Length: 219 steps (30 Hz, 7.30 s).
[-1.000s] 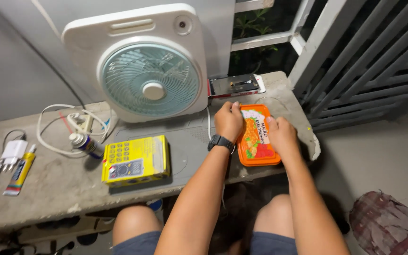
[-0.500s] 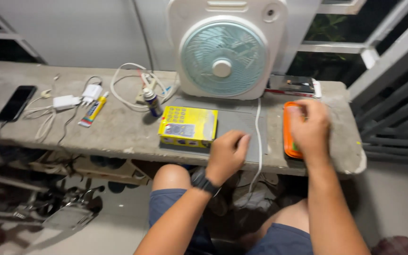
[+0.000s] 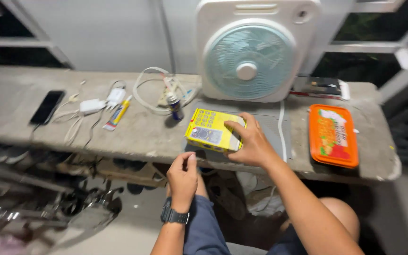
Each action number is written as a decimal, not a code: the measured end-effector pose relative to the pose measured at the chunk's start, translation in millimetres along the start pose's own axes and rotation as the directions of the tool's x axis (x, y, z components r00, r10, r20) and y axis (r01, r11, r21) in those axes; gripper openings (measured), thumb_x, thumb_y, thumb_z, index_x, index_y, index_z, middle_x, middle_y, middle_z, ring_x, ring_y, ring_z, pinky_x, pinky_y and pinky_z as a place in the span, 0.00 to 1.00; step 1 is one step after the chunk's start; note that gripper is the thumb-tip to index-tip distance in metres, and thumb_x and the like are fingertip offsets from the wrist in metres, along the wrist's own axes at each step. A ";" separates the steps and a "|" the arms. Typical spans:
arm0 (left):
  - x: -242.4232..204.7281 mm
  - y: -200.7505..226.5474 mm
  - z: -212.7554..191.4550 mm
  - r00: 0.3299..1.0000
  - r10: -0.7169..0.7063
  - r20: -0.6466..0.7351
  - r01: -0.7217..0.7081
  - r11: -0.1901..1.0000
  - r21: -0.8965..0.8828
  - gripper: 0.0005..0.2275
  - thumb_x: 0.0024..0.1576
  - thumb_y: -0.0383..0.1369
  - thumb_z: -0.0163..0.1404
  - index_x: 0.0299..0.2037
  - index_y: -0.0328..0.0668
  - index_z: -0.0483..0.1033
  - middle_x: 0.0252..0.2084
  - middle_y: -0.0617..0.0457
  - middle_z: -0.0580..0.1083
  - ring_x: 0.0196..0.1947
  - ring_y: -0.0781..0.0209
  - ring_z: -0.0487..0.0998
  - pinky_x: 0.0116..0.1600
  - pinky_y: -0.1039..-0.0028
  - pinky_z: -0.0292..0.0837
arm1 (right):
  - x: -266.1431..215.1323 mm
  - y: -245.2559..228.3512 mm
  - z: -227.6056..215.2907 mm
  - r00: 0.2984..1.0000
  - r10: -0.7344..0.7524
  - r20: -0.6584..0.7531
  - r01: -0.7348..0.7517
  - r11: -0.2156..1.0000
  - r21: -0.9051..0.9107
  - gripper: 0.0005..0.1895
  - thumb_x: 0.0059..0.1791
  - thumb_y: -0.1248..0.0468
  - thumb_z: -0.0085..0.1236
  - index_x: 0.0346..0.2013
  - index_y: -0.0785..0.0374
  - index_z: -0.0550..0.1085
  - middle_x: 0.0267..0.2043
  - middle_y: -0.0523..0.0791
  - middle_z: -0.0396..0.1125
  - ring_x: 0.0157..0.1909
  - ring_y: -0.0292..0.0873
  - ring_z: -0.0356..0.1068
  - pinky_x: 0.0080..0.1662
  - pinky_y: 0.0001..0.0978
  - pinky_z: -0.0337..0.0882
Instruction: Testing a repaired portable fan using a digital multimeter and pliers to check electrical functionality.
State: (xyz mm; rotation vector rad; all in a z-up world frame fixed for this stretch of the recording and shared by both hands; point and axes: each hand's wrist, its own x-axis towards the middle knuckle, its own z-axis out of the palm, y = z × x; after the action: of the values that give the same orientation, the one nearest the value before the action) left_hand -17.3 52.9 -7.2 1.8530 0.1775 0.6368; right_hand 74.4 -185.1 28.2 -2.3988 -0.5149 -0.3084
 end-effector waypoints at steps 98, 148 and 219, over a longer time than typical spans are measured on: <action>-13.7 16.2 29.0 0.850 -0.219 0.480 0.492 0.658 -0.571 0.19 0.67 0.28 0.49 0.69 0.40 0.74 0.49 0.53 0.80 0.41 0.71 0.77 0.40 0.78 0.75 | -63.3 -64.1 57.9 0.977 0.197 -0.082 -0.119 0.822 0.557 0.26 0.56 0.62 0.54 0.71 0.60 0.70 0.65 0.48 0.75 0.62 0.41 0.76 0.66 0.35 0.73; -89.0 27.3 112.0 0.596 0.023 0.803 -0.052 0.999 0.010 0.12 0.62 0.39 0.55 0.50 0.47 0.87 0.46 0.58 0.87 0.40 0.64 0.86 0.46 0.74 0.80 | -148.9 135.7 -173.2 0.601 0.454 -0.658 -0.628 0.778 -0.038 0.44 0.39 0.43 0.75 0.66 0.53 0.75 0.69 0.53 0.61 0.70 0.54 0.66 0.70 0.48 0.66; -57.6 27.7 85.6 0.893 -0.021 0.450 0.247 0.858 -0.451 0.09 0.67 0.28 0.53 0.52 0.39 0.85 0.48 0.50 0.79 0.36 0.63 0.85 0.46 0.76 0.86 | -112.7 -14.1 1.6 0.941 0.289 -0.176 -0.198 0.892 0.407 0.06 0.56 0.68 0.56 0.42 0.60 0.81 0.43 0.42 0.78 0.46 0.37 0.77 0.53 0.29 0.75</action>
State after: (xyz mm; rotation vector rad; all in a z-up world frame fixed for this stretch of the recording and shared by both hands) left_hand -27.6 -52.4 -22.2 1.4108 -0.1411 0.1307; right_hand -32.5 -206.0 -4.2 -1.9826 -0.1405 -0.3358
